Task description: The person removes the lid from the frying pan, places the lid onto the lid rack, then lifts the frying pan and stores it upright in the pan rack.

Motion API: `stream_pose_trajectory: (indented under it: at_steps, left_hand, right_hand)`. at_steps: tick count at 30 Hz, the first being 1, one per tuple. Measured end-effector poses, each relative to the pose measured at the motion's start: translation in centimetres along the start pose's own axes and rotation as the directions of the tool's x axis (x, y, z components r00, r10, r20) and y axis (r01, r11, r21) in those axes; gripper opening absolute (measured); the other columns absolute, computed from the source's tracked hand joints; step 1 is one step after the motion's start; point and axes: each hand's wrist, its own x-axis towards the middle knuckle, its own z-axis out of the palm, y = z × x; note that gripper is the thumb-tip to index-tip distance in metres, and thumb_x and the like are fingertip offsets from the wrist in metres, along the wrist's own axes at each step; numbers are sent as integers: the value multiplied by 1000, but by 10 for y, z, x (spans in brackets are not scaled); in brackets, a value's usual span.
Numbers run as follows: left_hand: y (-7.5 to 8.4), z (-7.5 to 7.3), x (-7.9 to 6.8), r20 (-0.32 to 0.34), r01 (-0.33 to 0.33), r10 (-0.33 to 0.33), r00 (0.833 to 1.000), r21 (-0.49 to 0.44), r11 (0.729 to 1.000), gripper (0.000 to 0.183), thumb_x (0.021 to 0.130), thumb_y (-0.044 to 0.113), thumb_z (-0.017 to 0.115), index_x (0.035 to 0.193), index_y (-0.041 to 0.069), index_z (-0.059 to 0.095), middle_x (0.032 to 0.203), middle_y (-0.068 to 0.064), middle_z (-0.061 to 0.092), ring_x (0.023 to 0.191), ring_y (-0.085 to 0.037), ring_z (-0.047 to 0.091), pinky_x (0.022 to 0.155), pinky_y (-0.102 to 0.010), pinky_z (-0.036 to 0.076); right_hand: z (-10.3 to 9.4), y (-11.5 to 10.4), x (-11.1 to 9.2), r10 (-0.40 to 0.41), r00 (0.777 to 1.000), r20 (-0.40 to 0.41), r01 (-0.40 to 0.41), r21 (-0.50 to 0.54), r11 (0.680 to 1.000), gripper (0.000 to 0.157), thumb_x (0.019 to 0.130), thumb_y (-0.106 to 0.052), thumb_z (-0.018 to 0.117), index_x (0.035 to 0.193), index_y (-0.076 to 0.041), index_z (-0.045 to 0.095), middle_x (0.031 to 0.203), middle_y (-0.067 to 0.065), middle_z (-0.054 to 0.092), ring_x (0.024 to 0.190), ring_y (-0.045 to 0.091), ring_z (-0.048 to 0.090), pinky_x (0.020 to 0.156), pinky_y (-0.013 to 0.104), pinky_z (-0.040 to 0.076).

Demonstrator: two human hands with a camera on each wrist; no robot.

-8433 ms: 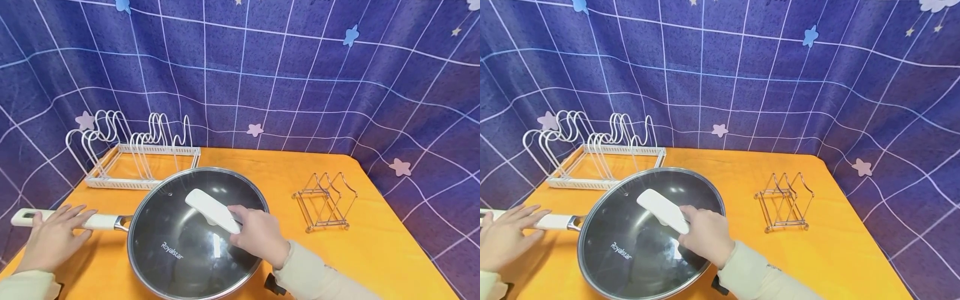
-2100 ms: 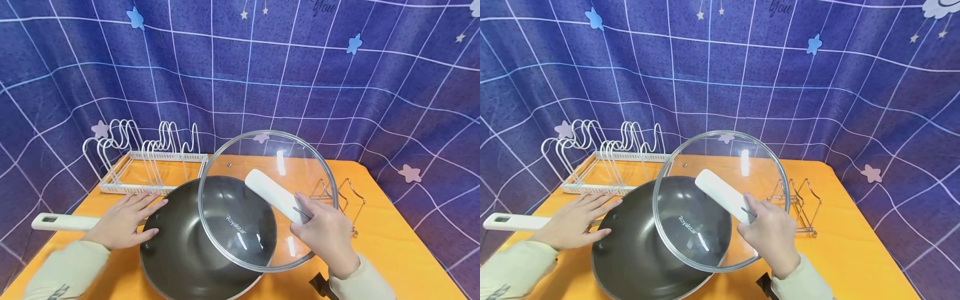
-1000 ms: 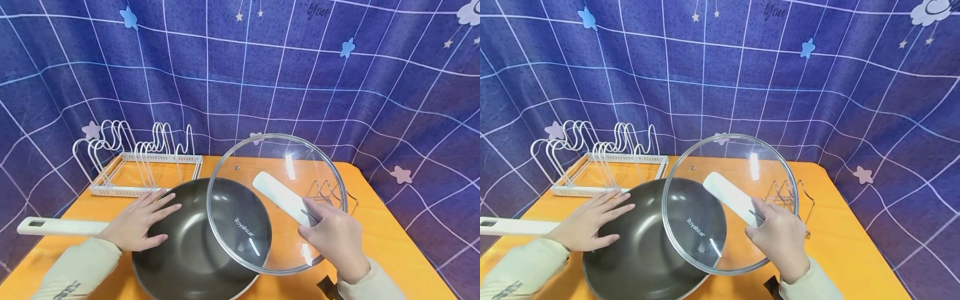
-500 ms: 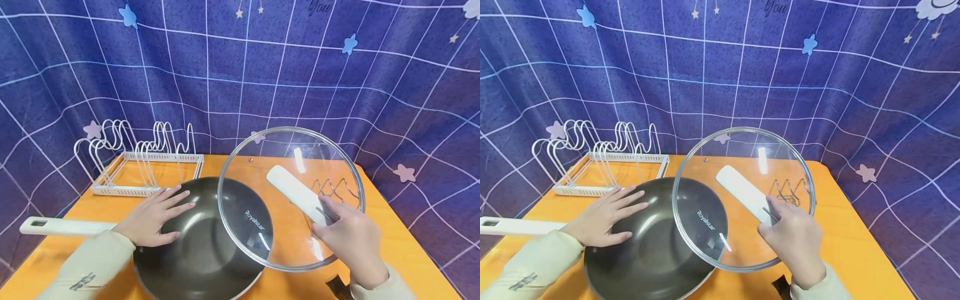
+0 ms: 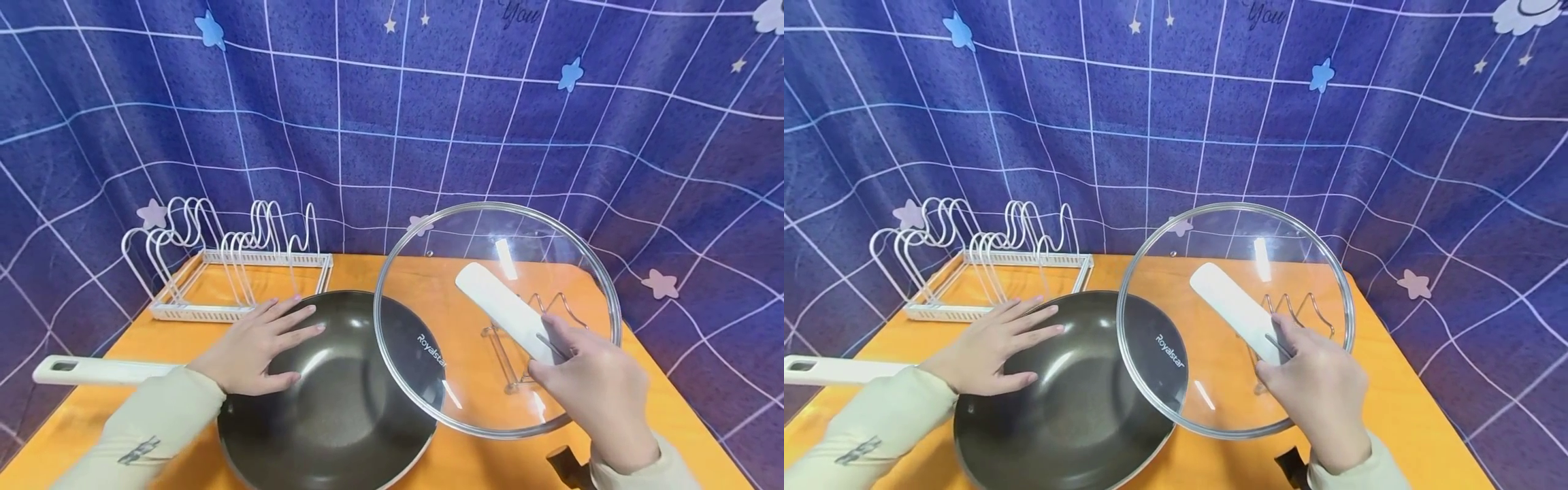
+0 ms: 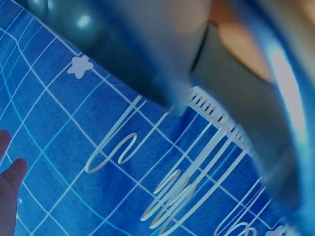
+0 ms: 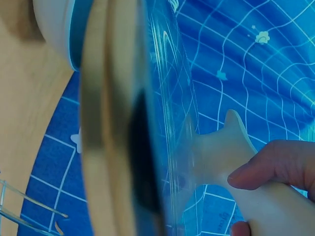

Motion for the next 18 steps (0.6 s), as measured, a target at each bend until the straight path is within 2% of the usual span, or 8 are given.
stream_pose_trajectory:
  at_steps: [4, 7, 9, 10, 11, 12, 15, 18]
  left_hand:
    - [0, -4, 5, 3, -14, 14, 1000, 13, 1000, 60, 96, 60, 36, 133, 17, 57, 136, -14, 56, 130, -39, 43, 97, -61, 40]
    - [1, -5, 10, -3, -31, 31, 1000, 11, 999, 59, 96, 59, 39, 133, 17, 57, 136, -14, 57, 129, -40, 45, 116, -50, 25]
    - [1, -6, 13, -12, -43, 43, 999, 3, 999, 59, 95, 58, 40, 133, 16, 57, 135, -15, 57, 127, -41, 46, 121, -38, 12]
    - [2, -6, 15, -17, -48, 48, 999, 0, 999, 59, 95, 58, 40, 133, 16, 57, 135, -15, 57, 127, -40, 46, 121, -36, 10]
    - [2, -7, 17, -21, -53, 53, 998, 0, 999, 59, 96, 58, 40, 132, 16, 58, 134, -16, 57, 126, -41, 47, 121, -36, 11]
    - [2, -7, 19, -23, -56, 56, 998, -2, 998, 58, 95, 57, 42, 132, 15, 58, 134, -16, 58, 126, -40, 47, 120, -41, 17]
    - [3, -8, 24, -28, -59, 59, 998, 5, 998, 60, 97, 58, 36, 132, 16, 58, 134, -15, 58, 126, -40, 48, 108, -52, 33]
    - [3, -8, 30, -28, -59, 59, 998, 4, 998, 60, 97, 59, 34, 132, 16, 59, 135, -15, 58, 126, -41, 48, 101, -56, 37]
  right_hand:
    - [-3, 2, 1, 0, 1000, -2, 0, -8, 1000, 53, 48, -9, 80, 100, -6, 76, 73, 17, 71, 42, 21, 49, 36, 29, 23]
    - [-5, 3, 1, 18, 1000, 10, -18, -11, 1000, 53, 48, -9, 81, 100, -6, 76, 72, 16, 70, 42, 21, 49, 36, 29, 24]
    - [-6, 4, 1, 26, 999, 19, -26, -13, 1000, 52, 48, -9, 81, 100, -7, 76, 71, 16, 70, 43, 21, 48, 36, 30, 24]
    - [-7, 4, 1, 23, 1000, 19, -23, -16, 1000, 52, 48, -9, 81, 100, -7, 76, 71, 16, 69, 43, 21, 48, 36, 30, 24]
    - [-7, 5, 0, 18, 1000, 16, -18, -17, 1000, 52, 48, -9, 81, 100, -6, 76, 71, 16, 69, 43, 21, 48, 36, 29, 24]
    - [-8, 6, 0, 13, 1000, 12, -13, -20, 1000, 52, 48, -9, 81, 99, -6, 76, 70, 16, 69, 42, 20, 47, 35, 29, 24]
    - [-10, 9, -1, 17, 1000, 9, -17, -29, 999, 52, 48, -10, 80, 100, -6, 76, 69, 15, 68, 42, 21, 48, 35, 30, 23]
    - [-15, 12, -2, 79, 995, 57, -76, -52, 996, 53, 50, -12, 81, 103, -6, 75, 71, 15, 68, 45, 24, 51, 36, 31, 24]
